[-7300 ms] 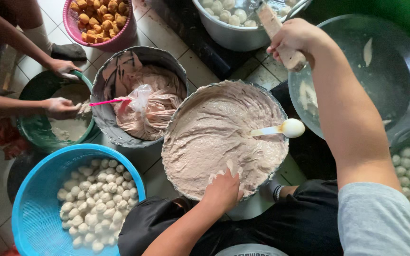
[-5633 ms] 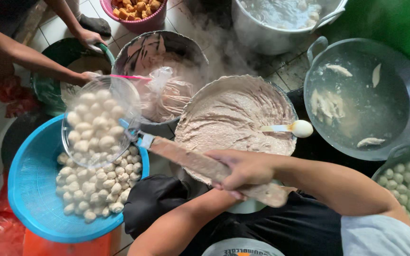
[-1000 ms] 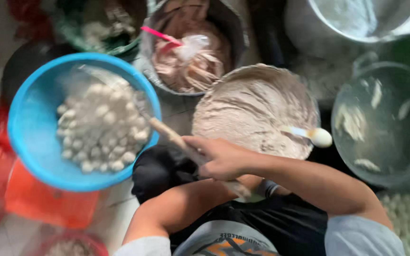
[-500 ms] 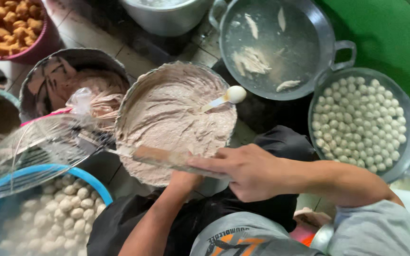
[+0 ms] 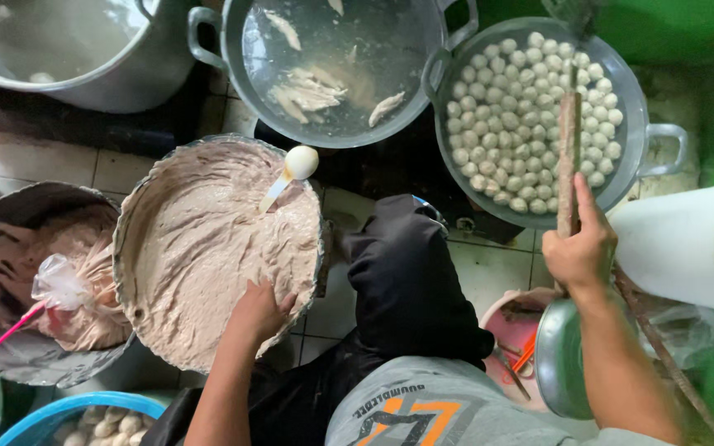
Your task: The person scoops a thick, light-colored dough from a large metal bowl using a plastic spoon and transfers it into a basin of water. They repeat this process continuously, shaping the dough into elongated pieces that float in the water.
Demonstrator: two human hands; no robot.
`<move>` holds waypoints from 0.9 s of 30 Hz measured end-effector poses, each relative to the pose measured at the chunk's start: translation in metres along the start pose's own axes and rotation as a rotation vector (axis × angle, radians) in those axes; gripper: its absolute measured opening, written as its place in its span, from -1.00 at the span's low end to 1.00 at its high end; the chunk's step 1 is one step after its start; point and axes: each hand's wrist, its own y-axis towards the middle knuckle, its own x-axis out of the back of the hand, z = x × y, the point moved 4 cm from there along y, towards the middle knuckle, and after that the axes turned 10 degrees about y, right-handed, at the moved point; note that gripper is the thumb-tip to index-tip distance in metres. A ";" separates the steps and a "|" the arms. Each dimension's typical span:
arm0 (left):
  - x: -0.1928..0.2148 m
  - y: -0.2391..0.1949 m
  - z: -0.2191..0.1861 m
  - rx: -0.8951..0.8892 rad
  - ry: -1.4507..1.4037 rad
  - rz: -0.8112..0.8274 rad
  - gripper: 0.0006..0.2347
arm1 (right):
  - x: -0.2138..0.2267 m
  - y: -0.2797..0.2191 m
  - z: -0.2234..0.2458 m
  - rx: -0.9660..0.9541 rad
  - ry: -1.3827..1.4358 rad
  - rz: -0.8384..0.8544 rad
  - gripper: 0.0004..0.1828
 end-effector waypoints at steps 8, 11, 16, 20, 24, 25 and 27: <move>-0.007 -0.005 0.013 0.003 -0.054 -0.042 -0.36 | -0.016 -0.052 -0.149 -0.460 -0.424 -0.015 -0.08; -0.004 -0.005 0.018 -0.024 -0.073 -0.100 -0.36 | -0.032 -0.068 -0.174 -0.433 -0.397 -0.029 -0.06; -0.005 -0.007 0.019 0.012 -0.121 -0.058 -0.35 | -0.041 -0.083 -0.200 -0.384 -0.343 -0.001 0.00; -0.004 -0.009 0.019 0.049 -0.156 -0.049 -0.37 | -0.041 -0.077 -0.180 -0.301 -0.399 0.022 -0.01; -0.003 -0.014 0.018 0.043 -0.213 -0.076 -0.37 | -0.060 -0.021 -0.114 0.027 -0.358 0.034 -0.34; -0.003 -0.013 0.018 0.057 -0.217 -0.075 -0.36 | -0.074 -0.003 -0.095 0.006 -0.238 0.083 -0.45; -0.003 -0.011 0.017 0.083 -0.229 -0.068 -0.35 | -0.120 0.036 -0.054 -0.043 -0.009 0.193 -0.66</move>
